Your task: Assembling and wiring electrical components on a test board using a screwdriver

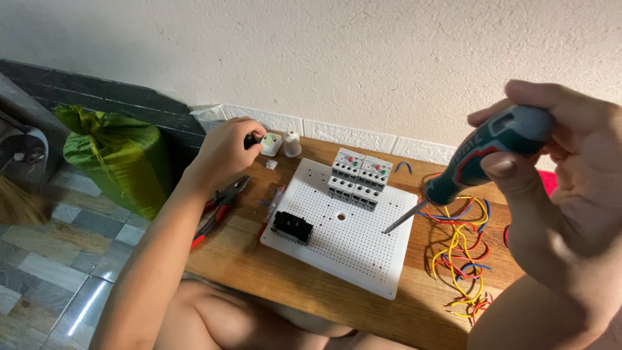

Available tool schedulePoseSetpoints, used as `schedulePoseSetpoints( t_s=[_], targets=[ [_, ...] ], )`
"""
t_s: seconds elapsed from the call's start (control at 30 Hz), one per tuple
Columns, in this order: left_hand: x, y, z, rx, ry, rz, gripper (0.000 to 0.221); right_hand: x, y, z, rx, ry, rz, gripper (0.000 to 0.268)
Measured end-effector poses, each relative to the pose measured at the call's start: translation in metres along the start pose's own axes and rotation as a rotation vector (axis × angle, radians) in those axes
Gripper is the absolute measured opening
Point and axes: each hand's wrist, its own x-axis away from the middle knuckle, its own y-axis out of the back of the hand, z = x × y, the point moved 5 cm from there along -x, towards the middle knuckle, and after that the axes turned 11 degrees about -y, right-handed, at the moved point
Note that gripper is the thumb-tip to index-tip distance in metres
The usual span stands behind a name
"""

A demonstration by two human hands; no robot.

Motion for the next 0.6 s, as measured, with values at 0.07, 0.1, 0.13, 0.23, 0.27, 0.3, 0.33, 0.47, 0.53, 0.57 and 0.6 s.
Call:
schedulePoseSetpoints(
  t_s=[0.07,0.1,0.13,0.23,0.27,0.3,0.33,0.47,0.53,0.57,0.6],
  targets=[
    [-0.012,-0.019,0.019,-0.074,-0.029,0.061,0.027,-0.002,0.001,0.0,-0.03,0.04,0.008,0.047],
    [-0.018,-0.031,0.029,-0.144,-0.055,0.119,0.034,-0.003,0.002,0.001,-0.059,0.081,0.02,0.044],
    [-0.023,-0.033,0.028,-0.142,-0.061,0.124,0.034,-0.003,0.002,0.004,-0.056,0.075,0.015,0.044],
    [-0.034,-0.051,0.031,-0.207,-0.014,0.286,0.054,-0.005,0.005,0.005,-0.087,0.015,-0.023,0.044],
    [-0.036,-0.058,0.035,-0.256,0.0,0.341,0.065,-0.006,0.005,0.005,-0.082,0.026,-0.016,0.042],
    [-0.038,-0.063,0.039,-0.304,0.014,0.395,0.076,-0.008,0.006,0.005,-0.077,0.036,-0.01,0.04],
    [-0.04,-0.064,0.035,-0.303,0.006,0.4,0.076,-0.01,0.007,0.001,-0.074,0.029,-0.016,0.04],
    [-0.04,-0.072,0.034,-0.331,0.013,0.447,0.07,-0.021,0.008,-0.015,-0.045,-0.034,0.022,0.033],
    [-0.04,-0.077,0.041,-0.351,-0.024,0.4,0.067,-0.024,0.008,-0.021,-0.046,-0.049,0.033,0.032],
    [-0.039,-0.08,0.046,-0.34,-0.037,0.374,0.068,-0.025,0.008,-0.022,-0.03,-0.048,0.032,0.03],
    [-0.04,-0.082,0.051,-0.33,-0.051,0.345,0.069,-0.026,0.008,-0.024,-0.013,-0.046,0.031,0.029]
  ],
)
